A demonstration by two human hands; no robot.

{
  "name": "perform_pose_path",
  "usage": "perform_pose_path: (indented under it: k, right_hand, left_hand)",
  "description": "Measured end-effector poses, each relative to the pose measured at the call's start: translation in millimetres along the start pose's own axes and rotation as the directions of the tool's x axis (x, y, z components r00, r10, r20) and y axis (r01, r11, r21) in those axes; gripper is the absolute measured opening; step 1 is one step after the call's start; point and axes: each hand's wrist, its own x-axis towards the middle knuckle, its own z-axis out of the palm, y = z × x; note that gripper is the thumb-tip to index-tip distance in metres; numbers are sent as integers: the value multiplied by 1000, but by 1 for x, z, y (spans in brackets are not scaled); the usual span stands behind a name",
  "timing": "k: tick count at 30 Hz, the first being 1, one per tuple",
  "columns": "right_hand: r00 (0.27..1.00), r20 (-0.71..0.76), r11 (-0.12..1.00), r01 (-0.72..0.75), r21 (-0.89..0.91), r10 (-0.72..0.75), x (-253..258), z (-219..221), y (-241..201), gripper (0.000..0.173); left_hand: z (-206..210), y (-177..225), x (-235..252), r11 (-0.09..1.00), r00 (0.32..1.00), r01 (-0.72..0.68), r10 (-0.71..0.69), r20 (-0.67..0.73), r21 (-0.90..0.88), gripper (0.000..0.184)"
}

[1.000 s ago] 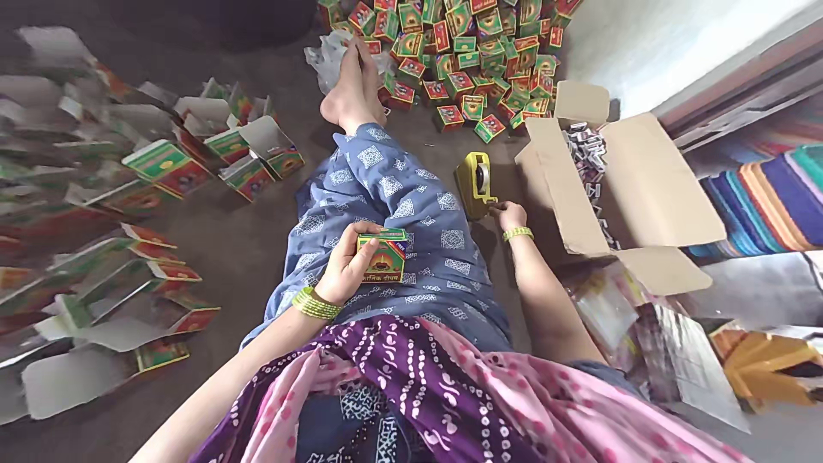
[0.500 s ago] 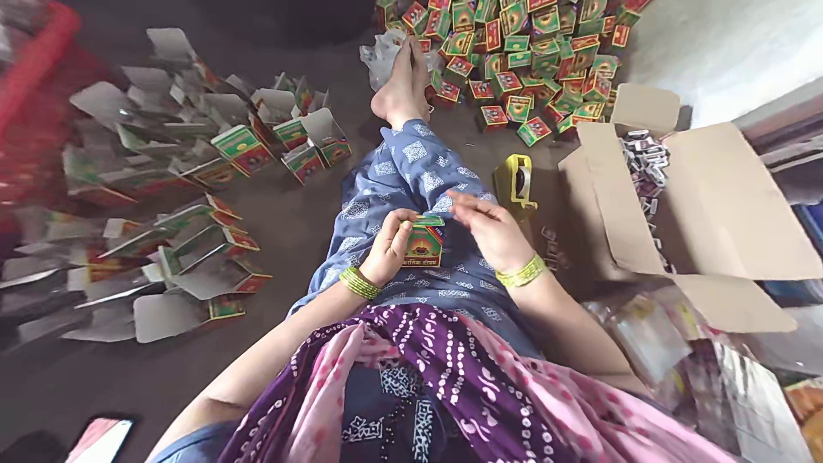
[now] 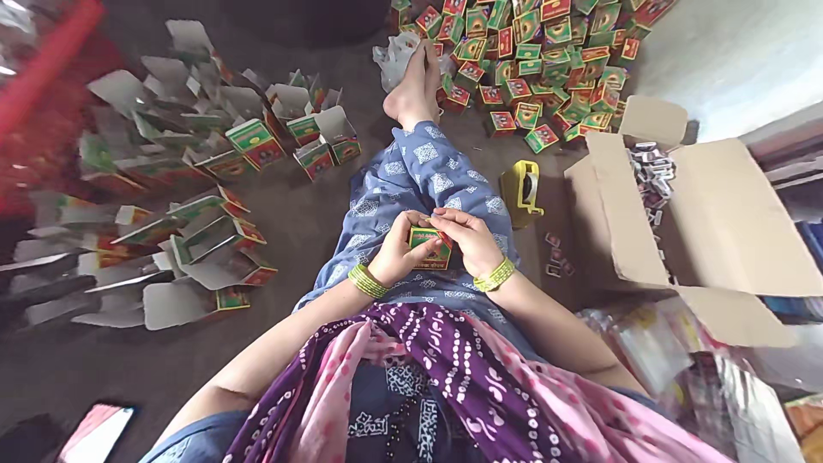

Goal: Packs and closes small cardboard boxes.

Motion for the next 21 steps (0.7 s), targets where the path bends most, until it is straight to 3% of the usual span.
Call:
perform_pose_path:
  k: [4, 8, 10, 12, 16, 19, 21]
  right_hand:
    - [999, -36, 999, -9, -45, 8, 4, 2, 3, 11]
    - [994, -104, 997, -25, -79, 17, 6, 0, 1, 51]
    - [994, -103, 994, 23, -103, -34, 7, -1, 4, 48]
    - [994, -24, 984, 101, -148, -106, 3, -3, 8, 31]
    - [934, 247, 892, 329, -309, -259, -1, -7, 17, 41]
    - [925, 251, 848, 365, -386, -284, 0, -8, 22, 54]
    - [949, 220, 879, 296, -375, -226, -1, -7, 21, 60]
  left_hand:
    - [-1, -2, -1, 999, 999, -39, 39, 8, 13, 45]
    - [1, 0, -3, 997, 997, -71, 69, 41, 38, 64]
    - [-1, 5, -4, 993, 996, -67, 60, 69, 96, 69]
    - [-5, 13, -5, 993, 996, -28, 19, 85, 115, 67]
    - [-25, 27, -4, 989, 990, 104, -113, 81, 104, 48]
    - [-60, 39, -5, 919, 991, 128, -101, -90, 372, 42]
    - [-94, 49, -11, 737, 963, 199, -24, -269, 645, 33]
